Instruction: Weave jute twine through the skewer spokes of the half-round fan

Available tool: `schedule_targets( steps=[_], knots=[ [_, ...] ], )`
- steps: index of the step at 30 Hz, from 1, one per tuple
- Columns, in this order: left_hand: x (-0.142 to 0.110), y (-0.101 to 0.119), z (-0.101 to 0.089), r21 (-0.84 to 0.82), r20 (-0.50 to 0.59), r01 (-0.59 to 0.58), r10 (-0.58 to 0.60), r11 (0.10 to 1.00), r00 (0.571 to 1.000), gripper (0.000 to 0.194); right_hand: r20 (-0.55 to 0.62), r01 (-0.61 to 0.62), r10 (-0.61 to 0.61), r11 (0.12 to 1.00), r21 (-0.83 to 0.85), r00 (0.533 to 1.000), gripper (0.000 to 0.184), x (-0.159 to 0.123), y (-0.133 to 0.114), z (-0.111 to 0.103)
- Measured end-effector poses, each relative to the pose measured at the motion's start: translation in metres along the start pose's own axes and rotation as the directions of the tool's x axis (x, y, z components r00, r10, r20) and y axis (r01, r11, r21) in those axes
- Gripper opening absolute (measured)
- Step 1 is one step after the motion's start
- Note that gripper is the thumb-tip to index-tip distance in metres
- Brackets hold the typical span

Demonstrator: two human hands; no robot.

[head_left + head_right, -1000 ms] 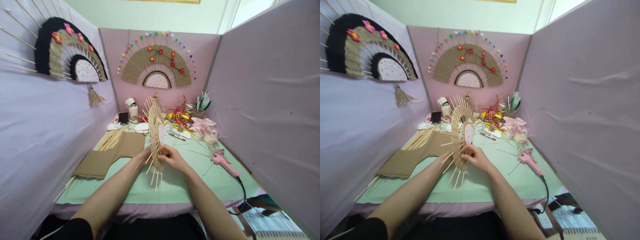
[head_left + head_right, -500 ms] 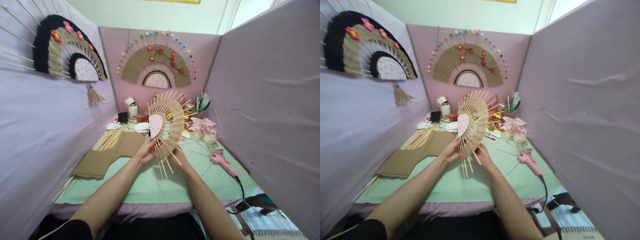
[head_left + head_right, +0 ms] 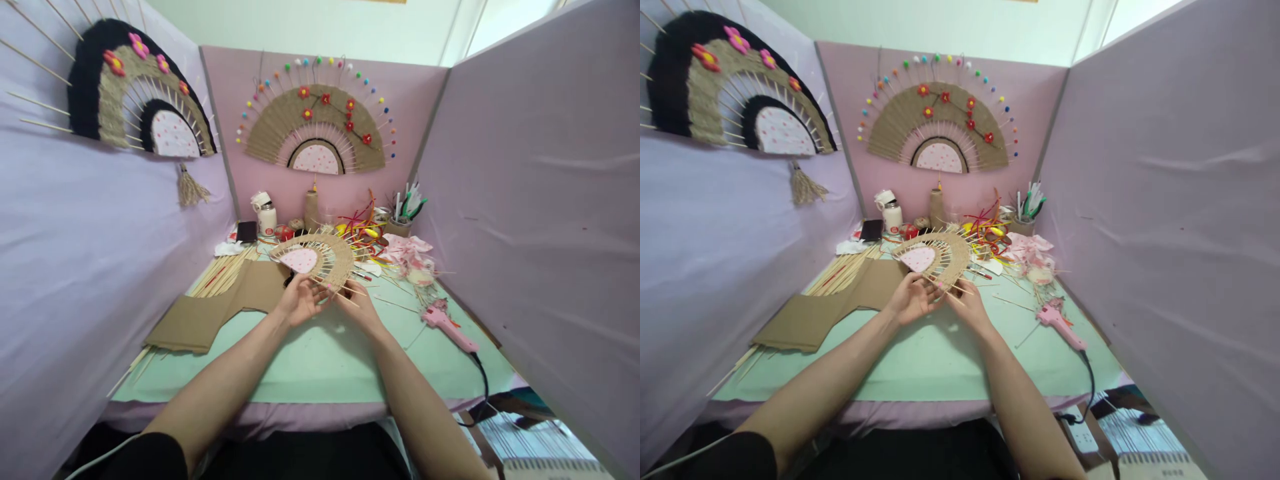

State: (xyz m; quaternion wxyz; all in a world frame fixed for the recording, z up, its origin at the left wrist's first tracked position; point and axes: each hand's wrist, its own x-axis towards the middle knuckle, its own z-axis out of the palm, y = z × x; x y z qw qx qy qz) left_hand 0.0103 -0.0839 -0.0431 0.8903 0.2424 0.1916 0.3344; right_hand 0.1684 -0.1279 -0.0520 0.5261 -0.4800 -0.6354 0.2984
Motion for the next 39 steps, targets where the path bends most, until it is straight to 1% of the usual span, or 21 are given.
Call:
schedule_targets(
  steps=[2, 4, 6, 8, 11, 15, 18, 20, 22, 26, 30, 32, 34, 37, 39],
  knots=[
    [0.004, -0.002, 0.001, 0.018, 0.018, 0.044, -0.044, 0.999, 0.999, 0.028, 0.023, 0.003, -0.004, 1.000, 0.027, 1.000, 0.031, -0.001, -0.001, 0.002],
    [0.011, -0.005, 0.002, 0.043, -0.010, 0.091, -0.091, 0.995, 0.996, 0.030, 0.030, 0.001, -0.002, 0.999, 0.043, 1.000, 0.030, -0.003, -0.002, 0.004],
    [0.018, -0.008, 0.004, 0.079, -0.088, 0.091, -0.084, 0.993, 0.993, 0.025, 0.034, 0.008, -0.009, 0.999, 0.039, 0.999, 0.029, -0.005, -0.001, 0.005],
    [0.021, -0.009, 0.004, 0.118, -0.125, 0.060, -0.045, 0.991, 0.991, 0.020, 0.038, 0.016, -0.017, 1.000, 0.014, 0.999, 0.029, -0.005, 0.000, 0.006],
    [0.018, -0.005, 0.004, 0.155, -0.081, 0.019, -0.007, 0.988, 0.997, 0.021, 0.048, 0.017, -0.016, 1.000, -0.014, 0.999, 0.030, -0.007, 0.000, 0.005],
    [0.006, 0.000, 0.001, 0.212, -0.027, -0.049, 0.056, 0.976, 0.998, 0.022, 0.098, 0.021, -0.018, 0.999, -0.026, 0.995, 0.029, -0.008, -0.004, 0.004],
    [0.003, 0.000, 0.000, 0.248, -0.017, -0.115, 0.123, 0.962, 0.992, 0.024, 0.132, 0.028, -0.022, 0.999, -0.042, 0.991, 0.030, -0.008, -0.008, 0.003],
    [0.003, -0.002, -0.001, 0.251, -0.017, -0.177, 0.187, 0.952, 0.982, 0.026, 0.148, 0.033, -0.023, 0.997, -0.064, 0.989, 0.029, -0.008, -0.009, 0.002],
    [0.005, -0.003, -0.002, 0.252, -0.016, -0.212, 0.224, 0.944, 0.975, 0.028, 0.179, 0.032, -0.019, 0.997, -0.072, 0.984, 0.027, -0.008, -0.010, 0.002],
    [0.005, -0.004, -0.003, 0.271, 0.028, -0.183, 0.182, 0.945, 0.983, 0.030, 0.234, 0.010, 0.008, 0.997, -0.075, 0.972, 0.024, -0.010, -0.012, 0.002],
    [0.001, -0.003, -0.001, 0.271, 0.117, -0.164, 0.137, 0.948, 0.984, 0.029, 0.195, 0.031, -0.001, 0.988, -0.150, 0.981, 0.019, -0.011, -0.011, 0.003],
    [-0.001, -0.002, 0.000, 0.266, 0.139, -0.164, 0.130, 0.950, 0.982, 0.028, 0.160, 0.057, -0.024, 0.978, -0.202, 0.987, 0.018, -0.010, -0.008, 0.003],
    [-0.002, -0.002, 0.000, 0.264, 0.134, -0.160, 0.128, 0.951, 0.983, 0.027, 0.109, 0.062, -0.033, 0.961, -0.270, 0.993, 0.019, -0.009, -0.003, 0.002],
    [-0.002, -0.001, -0.002, 0.265, 0.103, -0.130, 0.106, 0.955, 0.989, 0.025, 0.002, 0.007, -0.006, 0.929, -0.370, 1.000, 0.018, -0.007, 0.004, 0.001],
    [-0.001, -0.001, -0.004, 0.263, 0.073, -0.100, 0.083, 0.960, 0.994, 0.025, -0.027, -0.019, 0.009, 0.913, -0.406, 1.000, 0.016, -0.007, 0.008, 0.001]
  ],
)
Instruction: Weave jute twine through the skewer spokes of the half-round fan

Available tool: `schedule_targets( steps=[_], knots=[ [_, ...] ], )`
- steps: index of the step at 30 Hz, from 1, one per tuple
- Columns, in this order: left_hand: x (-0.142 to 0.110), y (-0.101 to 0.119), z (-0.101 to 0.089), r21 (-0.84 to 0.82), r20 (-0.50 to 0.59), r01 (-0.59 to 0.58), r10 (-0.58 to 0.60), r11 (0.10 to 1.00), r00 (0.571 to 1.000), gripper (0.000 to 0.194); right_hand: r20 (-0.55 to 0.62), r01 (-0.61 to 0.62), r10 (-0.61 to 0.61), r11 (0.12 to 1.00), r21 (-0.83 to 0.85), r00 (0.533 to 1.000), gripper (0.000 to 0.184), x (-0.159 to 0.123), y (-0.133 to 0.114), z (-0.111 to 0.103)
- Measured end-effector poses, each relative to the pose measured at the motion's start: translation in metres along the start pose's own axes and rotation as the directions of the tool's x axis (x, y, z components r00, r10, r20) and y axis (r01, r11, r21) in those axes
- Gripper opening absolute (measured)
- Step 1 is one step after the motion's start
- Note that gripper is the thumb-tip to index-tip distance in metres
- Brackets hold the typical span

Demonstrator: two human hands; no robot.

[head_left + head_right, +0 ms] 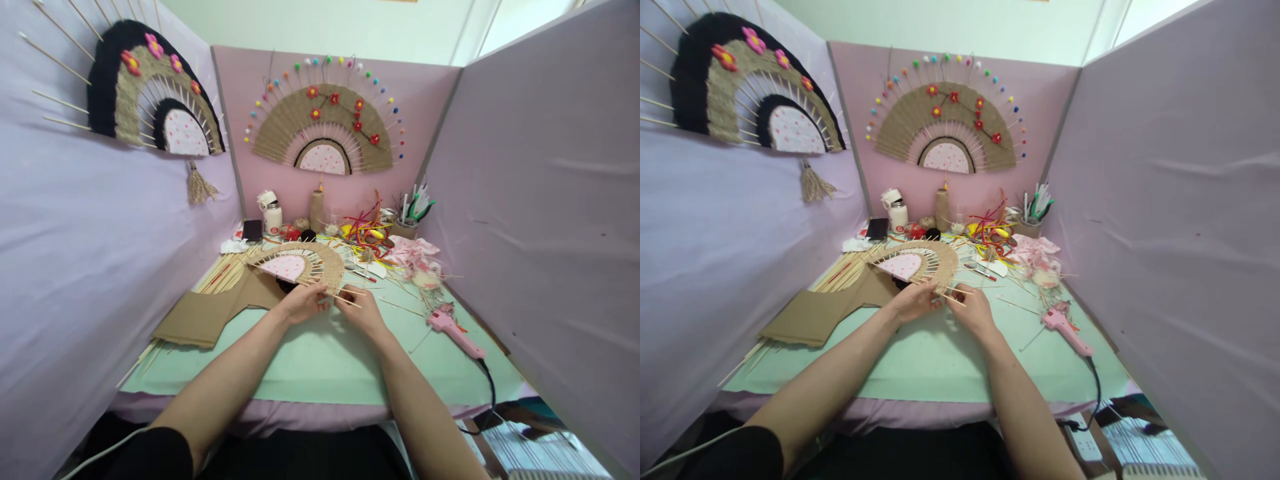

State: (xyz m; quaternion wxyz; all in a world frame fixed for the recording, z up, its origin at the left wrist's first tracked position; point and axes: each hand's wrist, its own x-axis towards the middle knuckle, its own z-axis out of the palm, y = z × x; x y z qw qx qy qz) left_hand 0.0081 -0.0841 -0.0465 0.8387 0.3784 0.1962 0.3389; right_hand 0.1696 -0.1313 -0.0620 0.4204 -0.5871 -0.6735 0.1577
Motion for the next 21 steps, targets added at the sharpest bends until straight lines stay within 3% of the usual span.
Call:
schedule_targets(
  steps=[12, 21],
  knots=[
    [0.0010, -0.0003, 0.0012, -0.048, -0.062, 0.032, -0.035, 0.998, 0.997, 0.024, 0.050, 0.048, -0.046, 0.998, -0.034, 0.998, 0.015, 0.0008, 0.0021, 0.0001],
    [-0.0025, 0.0008, 0.0007, -0.022, 0.011, 0.224, -0.224, 0.974, 0.975, 0.015, -0.021, -0.051, 0.048, 0.990, -0.128, 0.999, 0.019, 0.0041, 0.0078, -0.0027]
  ],
)
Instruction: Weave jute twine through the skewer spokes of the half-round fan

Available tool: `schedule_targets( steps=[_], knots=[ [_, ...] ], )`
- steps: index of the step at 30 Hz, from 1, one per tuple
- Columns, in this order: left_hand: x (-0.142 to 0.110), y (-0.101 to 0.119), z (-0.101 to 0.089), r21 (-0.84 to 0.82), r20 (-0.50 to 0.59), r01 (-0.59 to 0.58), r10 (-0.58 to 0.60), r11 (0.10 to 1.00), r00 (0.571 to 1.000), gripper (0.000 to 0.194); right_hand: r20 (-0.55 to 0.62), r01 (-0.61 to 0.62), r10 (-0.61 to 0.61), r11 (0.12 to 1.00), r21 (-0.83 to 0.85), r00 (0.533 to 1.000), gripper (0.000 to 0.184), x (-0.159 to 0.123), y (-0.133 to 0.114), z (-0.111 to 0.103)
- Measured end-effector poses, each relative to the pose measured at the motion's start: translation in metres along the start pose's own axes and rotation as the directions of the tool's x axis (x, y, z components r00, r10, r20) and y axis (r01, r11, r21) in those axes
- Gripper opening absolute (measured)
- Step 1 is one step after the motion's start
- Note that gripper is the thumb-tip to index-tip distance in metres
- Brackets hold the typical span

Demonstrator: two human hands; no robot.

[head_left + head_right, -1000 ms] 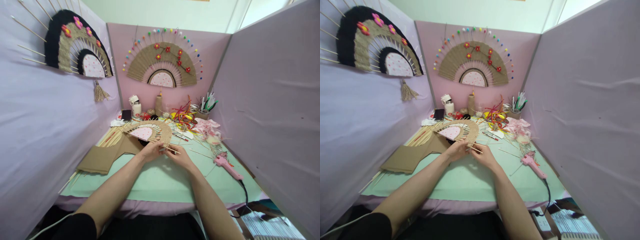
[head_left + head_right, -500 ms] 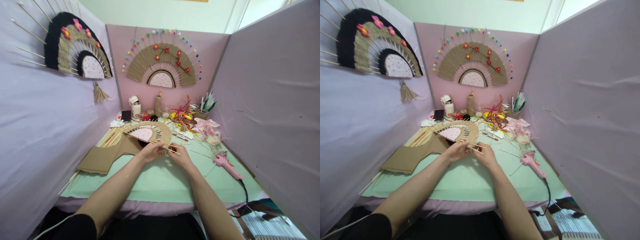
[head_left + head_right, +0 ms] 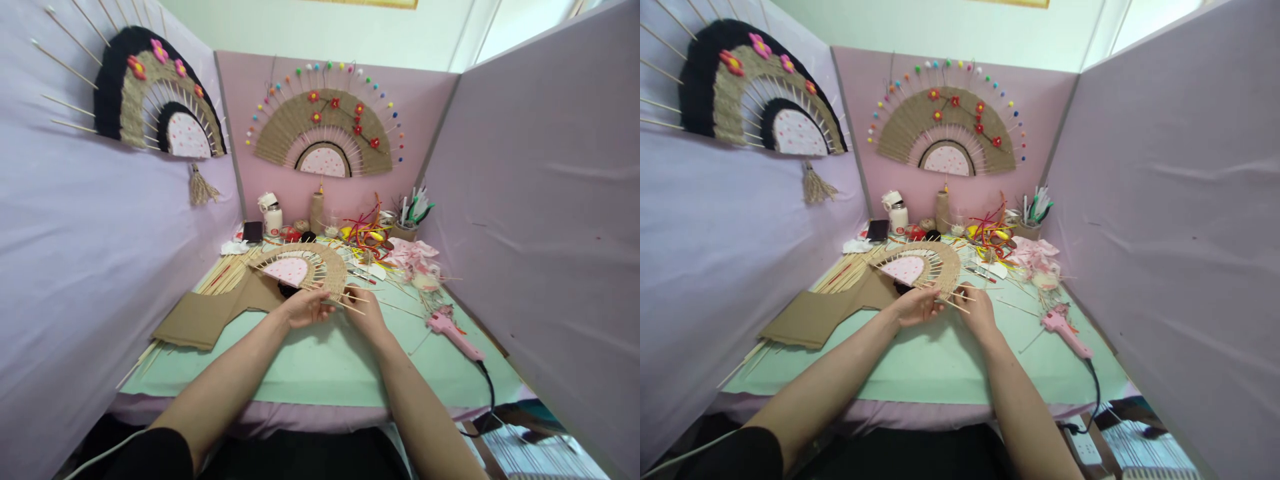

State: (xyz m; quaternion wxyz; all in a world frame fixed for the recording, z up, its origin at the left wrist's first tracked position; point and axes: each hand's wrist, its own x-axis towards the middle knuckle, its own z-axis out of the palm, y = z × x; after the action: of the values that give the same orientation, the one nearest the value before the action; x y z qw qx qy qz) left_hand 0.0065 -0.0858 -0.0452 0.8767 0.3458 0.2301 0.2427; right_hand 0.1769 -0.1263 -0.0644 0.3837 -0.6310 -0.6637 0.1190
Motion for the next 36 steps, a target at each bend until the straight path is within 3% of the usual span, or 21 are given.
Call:
schedule_targets(
  steps=[6, 18, 24, 26, 29, 32, 34, 36],
  knots=[
    [0.001, -0.004, 0.003, 0.014, 0.046, -0.035, 0.034, 0.999, 0.998, 0.018, -0.012, -0.036, 0.036, 0.999, 0.031, 0.999, 0.017, 0.000, -0.001, -0.002],
    [0.001, -0.004, 0.005, -0.029, -0.013, -0.101, 0.101, 0.994, 0.995, 0.034, -0.044, -0.053, 0.054, 0.998, 0.041, 0.998, 0.023, 0.003, -0.002, -0.004],
    [0.001, -0.003, 0.002, -0.008, 0.010, -0.133, 0.133, 0.991, 0.991, 0.026, 0.018, 0.013, -0.017, 0.982, 0.190, 1.000, 0.029, 0.003, -0.001, -0.031],
    [0.000, -0.002, 0.003, -0.017, 0.009, -0.139, 0.140, 0.990, 0.990, 0.025, 0.088, 0.080, -0.092, 0.989, 0.124, 0.992, 0.031, 0.006, 0.004, -0.044],
    [0.000, -0.001, 0.004, -0.041, 0.003, -0.150, 0.150, 0.988, 0.989, 0.026, 0.133, 0.205, -0.193, 0.975, -0.085, 0.972, 0.022, 0.028, 0.017, -0.058],
    [0.000, -0.001, 0.003, -0.061, 0.005, -0.161, 0.161, 0.985, 0.987, 0.029, 0.054, 0.209, -0.202, 0.932, -0.297, 0.978, 0.016, 0.074, 0.035, -0.065],
    [0.001, -0.002, 0.002, -0.066, 0.012, -0.154, 0.155, 0.986, 0.988, 0.029, -0.062, 0.058, -0.081, 0.948, -0.314, 0.995, 0.016, 0.112, 0.050, -0.067],
    [0.002, -0.003, 0.001, -0.064, 0.013, -0.141, 0.142, 0.988, 0.990, 0.026, -0.169, -0.129, 0.087, 0.958, -0.257, 0.982, 0.019, 0.145, 0.064, -0.068]
  ],
)
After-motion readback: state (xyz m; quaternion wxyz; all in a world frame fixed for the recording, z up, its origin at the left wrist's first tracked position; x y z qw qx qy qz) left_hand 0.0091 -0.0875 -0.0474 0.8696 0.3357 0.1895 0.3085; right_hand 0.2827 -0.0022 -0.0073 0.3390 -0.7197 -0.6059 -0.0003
